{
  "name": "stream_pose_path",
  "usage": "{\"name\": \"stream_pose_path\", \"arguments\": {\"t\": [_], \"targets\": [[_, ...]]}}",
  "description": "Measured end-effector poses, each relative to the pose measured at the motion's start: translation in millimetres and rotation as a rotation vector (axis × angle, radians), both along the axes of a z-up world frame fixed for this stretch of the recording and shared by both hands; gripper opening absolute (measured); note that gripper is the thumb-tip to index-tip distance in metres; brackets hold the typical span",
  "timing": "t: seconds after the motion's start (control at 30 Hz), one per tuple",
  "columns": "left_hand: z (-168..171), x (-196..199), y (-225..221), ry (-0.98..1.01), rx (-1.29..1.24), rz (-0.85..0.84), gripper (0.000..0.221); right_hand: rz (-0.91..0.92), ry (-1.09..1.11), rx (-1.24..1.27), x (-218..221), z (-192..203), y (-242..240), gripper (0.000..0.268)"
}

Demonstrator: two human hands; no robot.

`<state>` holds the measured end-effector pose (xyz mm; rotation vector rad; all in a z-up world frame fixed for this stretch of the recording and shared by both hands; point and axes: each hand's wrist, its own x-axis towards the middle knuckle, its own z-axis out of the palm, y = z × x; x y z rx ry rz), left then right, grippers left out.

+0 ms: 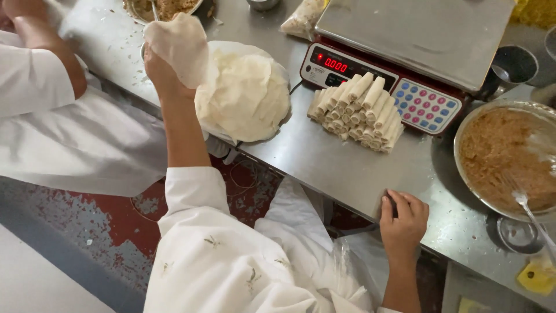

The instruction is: The person picks up thin dough wrappers and places a small portion of meat-based filling onto them using a spoon. They then roll the wrappers by hand to create cylindrical food items, which are placed in a stack next to a digital scale.

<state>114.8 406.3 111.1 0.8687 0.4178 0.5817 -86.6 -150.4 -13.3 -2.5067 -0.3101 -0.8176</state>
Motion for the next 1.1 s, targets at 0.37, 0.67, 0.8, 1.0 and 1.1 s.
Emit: {"name": "stream_pose_path", "arguments": {"t": [0.37, 0.67, 0.8, 1.0, 1.1], "targets": [[-86.8, -113.7, -330.7, -0.368, -0.426, -1.034, 0.02, 0.535, 0.789, 1.897, 18.2, 8.4, 54.1, 0.081], [-61.6, -132.1, -333.4, -0.157, 0.153, -1.44, 0.102, 0.21, 0.631, 0.502, -12.9, 34.5, -40.0, 0.042], [-113.4, -144.8, -359.1, -0.315, -0.216, -1.808, 0.042, 0.023, 0.948, 1.086, -39.6, 71.2, -31.0, 0.021], [-57.2, -137.3, -330.7, -0.189, 0.577, -1.618, 0.034, -0.171, 0.844, 0.641, -43.3, 86.9, -41.3, 0.027], [-59.8, -154.1, -353.9, -0.192, 0.39, -1.639, 0.076, -0.161, 0.752, 0.586, -50.7, 87.0, -16.8, 0.031]]}}
